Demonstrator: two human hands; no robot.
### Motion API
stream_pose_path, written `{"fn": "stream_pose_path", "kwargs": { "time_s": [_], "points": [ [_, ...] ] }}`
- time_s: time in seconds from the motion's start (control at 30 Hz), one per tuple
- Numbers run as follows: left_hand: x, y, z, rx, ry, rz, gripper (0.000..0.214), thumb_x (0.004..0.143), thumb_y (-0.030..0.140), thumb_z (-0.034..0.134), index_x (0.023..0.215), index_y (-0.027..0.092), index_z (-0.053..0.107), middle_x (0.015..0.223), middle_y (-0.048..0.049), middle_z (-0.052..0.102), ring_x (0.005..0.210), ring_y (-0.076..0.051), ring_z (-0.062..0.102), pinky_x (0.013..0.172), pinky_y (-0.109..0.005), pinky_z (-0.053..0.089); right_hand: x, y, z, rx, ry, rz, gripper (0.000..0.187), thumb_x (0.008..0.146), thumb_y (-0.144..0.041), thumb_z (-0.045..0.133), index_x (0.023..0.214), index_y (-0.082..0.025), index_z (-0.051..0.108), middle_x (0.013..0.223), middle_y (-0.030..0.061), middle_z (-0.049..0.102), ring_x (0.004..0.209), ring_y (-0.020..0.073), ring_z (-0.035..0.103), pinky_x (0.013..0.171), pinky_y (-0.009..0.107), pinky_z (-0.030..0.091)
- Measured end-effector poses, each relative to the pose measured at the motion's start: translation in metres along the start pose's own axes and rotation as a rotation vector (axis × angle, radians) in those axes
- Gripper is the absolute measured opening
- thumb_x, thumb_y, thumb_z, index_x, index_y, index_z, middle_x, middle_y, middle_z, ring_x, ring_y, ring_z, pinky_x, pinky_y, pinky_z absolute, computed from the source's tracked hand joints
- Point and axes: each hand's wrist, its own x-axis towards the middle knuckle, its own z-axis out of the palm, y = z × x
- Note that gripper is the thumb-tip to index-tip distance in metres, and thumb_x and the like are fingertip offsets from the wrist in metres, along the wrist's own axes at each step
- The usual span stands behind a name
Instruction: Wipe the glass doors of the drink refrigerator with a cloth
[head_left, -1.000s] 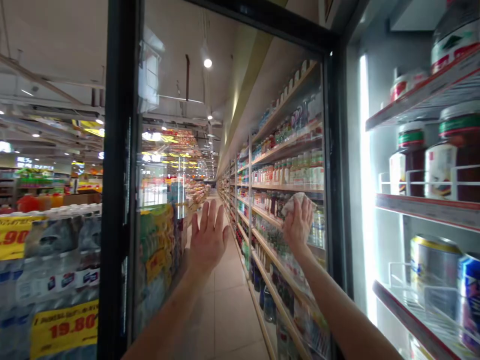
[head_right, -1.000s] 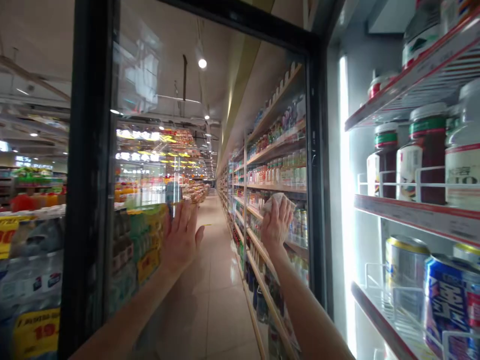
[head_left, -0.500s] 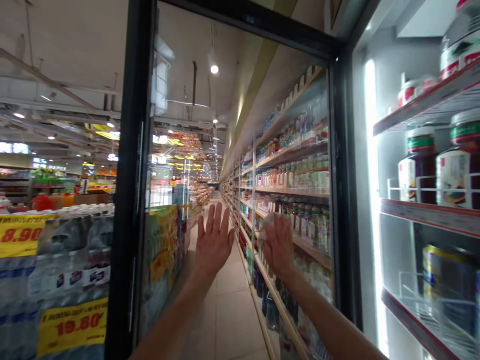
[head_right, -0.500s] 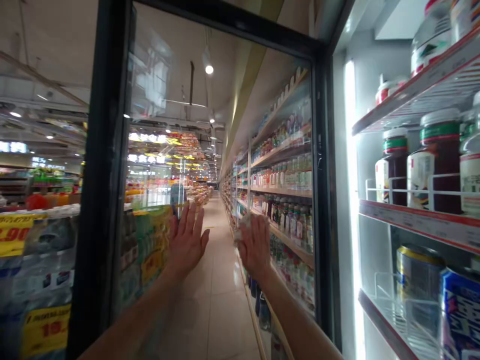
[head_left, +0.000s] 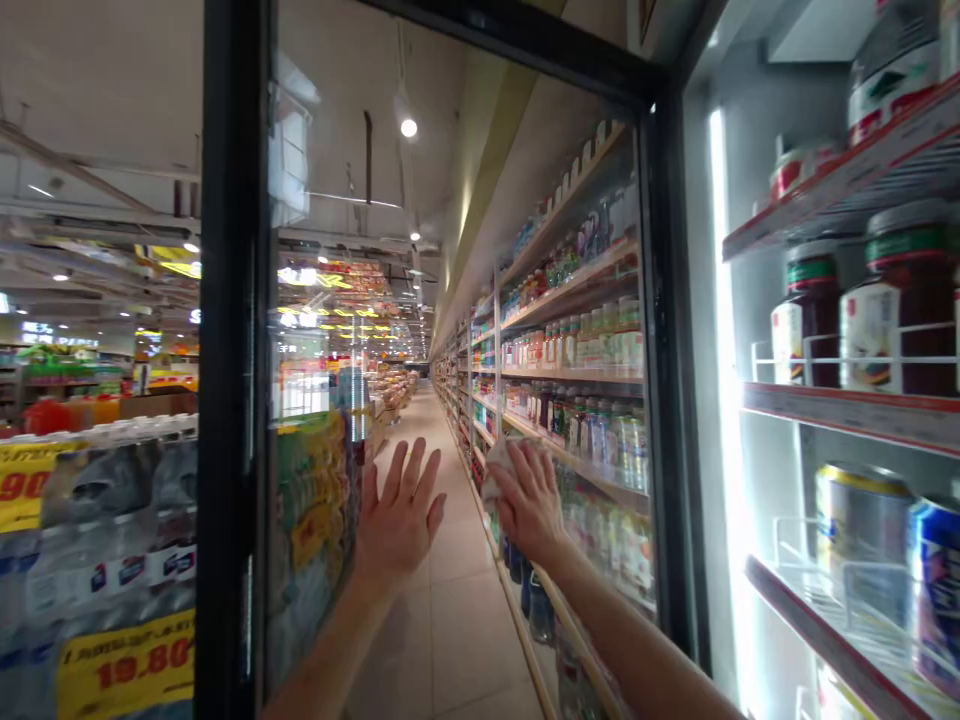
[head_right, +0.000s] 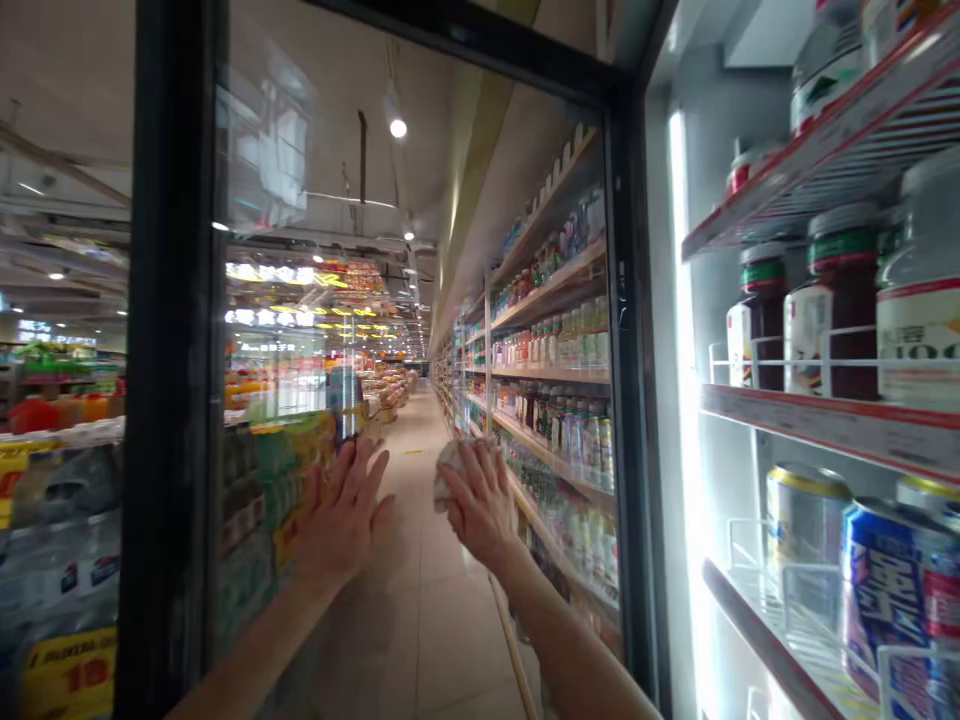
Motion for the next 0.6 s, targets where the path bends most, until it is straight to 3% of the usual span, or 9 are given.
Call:
{"fn": "stream_pose_path", "kwargs": {
  "time_s": [0.1, 0.17, 0.33, 0.37, 0.5, 0.53, 0.6],
  "points": [
    [0.000, 0.001, -0.001, 0.027, 0.005, 0.006, 0.065, 0.088, 0.029, 0.047, 0.145, 0.023, 0.017, 0.142, -0.0080, 0.038, 0.138, -0.022, 0.023, 0.115, -0.046, 0.007, 0.003, 0.014, -0.003, -0.098, 0.168, 0.237, 0.048, 0.089, -0.021, 0.037, 0.136, -0.021, 0.037, 0.148, 0.0125, 0.031, 0.140, 0.0267, 0.019, 0.107, 0.056, 0.029],
    [0.000, 0.001, -0.001, 0.043, 0.002, 0.015, 0.065, 0.087, 0.029, 0.048, 0.145, 0.022, 0.017, 0.142, -0.0084, 0.038, 0.138, -0.022, 0.022, 0.115, -0.046, 0.007, 0.005, 0.012, -0.004, -0.117, 0.196, 0.307, 0.049, 0.089, -0.021, 0.037, 0.138, -0.018, 0.035, 0.148, 0.0150, 0.028, 0.141, 0.0281, 0.017, 0.106, 0.057, 0.029],
    [-0.002, 0.000, 0.000, 0.030, 0.009, 0.006, 0.064, 0.087, 0.030, 0.049, 0.144, 0.022, 0.021, 0.141, -0.0093, 0.041, 0.138, -0.021, 0.023, 0.115, -0.045, 0.009, 0.001, -0.014, 0.000, 0.015, -0.005, -0.081, 0.043, 0.087, -0.021, 0.041, 0.129, -0.024, 0.046, 0.148, 0.0079, 0.032, 0.140, 0.0271, 0.021, 0.108, 0.052, 0.029],
    [-0.002, 0.000, 0.000, 0.027, 0.007, 0.004, 0.063, 0.087, 0.030, 0.049, 0.144, 0.022, 0.022, 0.141, -0.0091, 0.041, 0.138, -0.021, 0.023, 0.115, -0.044, 0.009, -0.001, -0.013, 0.000, 0.010, 0.017, -0.060, 0.044, 0.087, -0.021, 0.040, 0.130, -0.025, 0.045, 0.148, 0.0080, 0.032, 0.140, 0.0270, 0.022, 0.108, 0.053, 0.029],
    [-0.002, 0.001, -0.001, 0.009, 0.000, -0.019, 0.062, 0.088, 0.030, 0.048, 0.144, 0.024, 0.022, 0.140, -0.0076, 0.043, 0.136, -0.021, 0.027, 0.115, -0.043, 0.009, -0.013, 0.007, -0.002, -0.090, 0.173, 0.266, 0.051, 0.089, -0.018, 0.036, 0.140, -0.022, 0.031, 0.149, 0.0131, 0.028, 0.140, 0.0283, 0.018, 0.106, 0.059, 0.028],
    [-0.001, 0.001, -0.001, -0.001, 0.006, -0.021, 0.062, 0.088, 0.031, 0.048, 0.144, 0.025, 0.022, 0.140, -0.0074, 0.043, 0.136, -0.021, 0.028, 0.115, -0.043, 0.009, -0.016, 0.011, -0.002, -0.089, 0.166, 0.280, 0.052, 0.089, -0.018, 0.036, 0.141, -0.022, 0.030, 0.150, 0.0133, 0.026, 0.141, 0.0287, 0.018, 0.106, 0.059, 0.028],
    [-0.001, 0.002, -0.002, -0.013, 0.009, -0.022, 0.064, 0.087, 0.032, 0.048, 0.144, 0.025, 0.020, 0.140, -0.0073, 0.043, 0.136, -0.021, 0.029, 0.115, -0.043, 0.010, -0.022, 0.018, -0.003, -0.051, 0.087, 0.174, 0.053, 0.088, -0.019, 0.039, 0.140, -0.025, 0.032, 0.150, 0.0112, 0.026, 0.141, 0.0289, 0.018, 0.106, 0.058, 0.029]
  ]
}}
